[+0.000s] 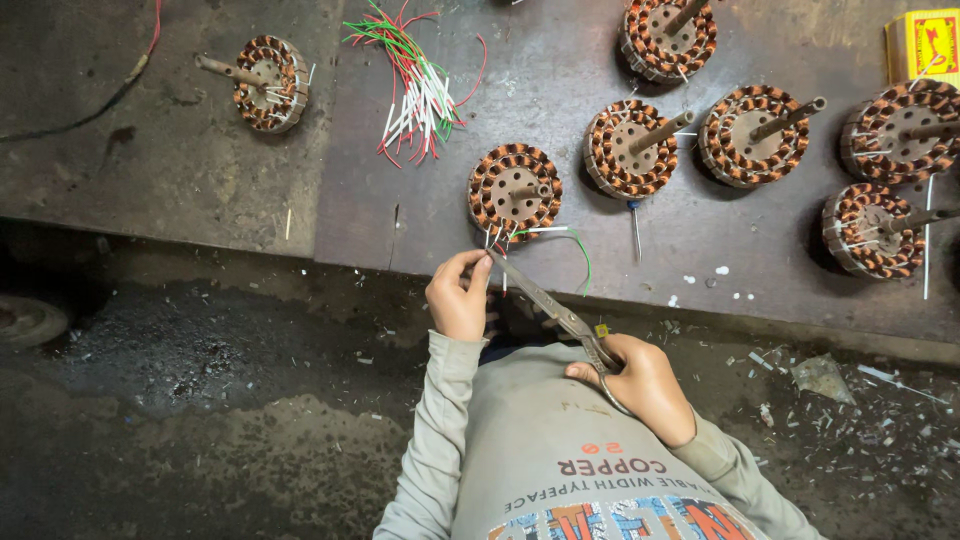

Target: The person winds colored wires around copper coils on motor stators, trims excess wire with scissors, and secures connections. Multiple stators are arranged on a metal workbench, and the person handles each one sequentially.

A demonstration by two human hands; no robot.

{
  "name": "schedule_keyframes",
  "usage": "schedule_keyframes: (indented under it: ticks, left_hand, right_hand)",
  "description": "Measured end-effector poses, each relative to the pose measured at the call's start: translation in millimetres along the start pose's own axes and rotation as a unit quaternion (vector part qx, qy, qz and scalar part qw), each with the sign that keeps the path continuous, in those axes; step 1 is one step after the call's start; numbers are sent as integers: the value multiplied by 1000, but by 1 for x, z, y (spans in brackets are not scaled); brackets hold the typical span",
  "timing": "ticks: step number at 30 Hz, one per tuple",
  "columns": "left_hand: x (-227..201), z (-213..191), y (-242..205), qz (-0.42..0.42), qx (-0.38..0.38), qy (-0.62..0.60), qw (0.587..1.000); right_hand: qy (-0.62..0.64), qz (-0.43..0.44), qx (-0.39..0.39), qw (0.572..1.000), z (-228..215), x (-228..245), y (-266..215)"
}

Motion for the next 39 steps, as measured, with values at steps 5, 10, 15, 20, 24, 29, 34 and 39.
schedule_keyframes:
  ticks: [5,10,15,20,24,29,34,39]
  left_hand:
    - [-3,2,1,-3,-7,-26,1000]
    - [4,-11,2,-4,-31,-53,998]
    - [22,-27,0,-12,-83,-106,991]
    - [15,-5,-18,-5,-31,-50,998]
    - [-19,15,-31,43,-29,15,999]
    - [-48,8,-3,232,-69,114,964]
    - [-46,6,13,204,-38,158,965]
    - [-31,13,6,102,-79,62,990]
  right_hand:
    - [-24,-20,6,999,2,-11,0]
    - [40,-150,36,987,-23,-30,-5]
    - [-63,-35,-3,997,-82,-64,-26]
    - [-142,2,-99,985,-126,-100,-26]
    - [-224,-71,-96,967,-150,-134,2]
    - [-240,-86,-16,967,-162,-171,39]
    - [-264,-78,10,961,-171,-159,51]
    - [-399,-98,-73,909,-140,-91,41]
Point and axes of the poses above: each hand's wrist, its own y-axis towards the middle knuckle, its own z-axis out of the palm, x = y × z, the point moved 1 cm from there along y, towards the middle knuckle, and after that the axes turned 1 degree about y, right-handed, at the moved point
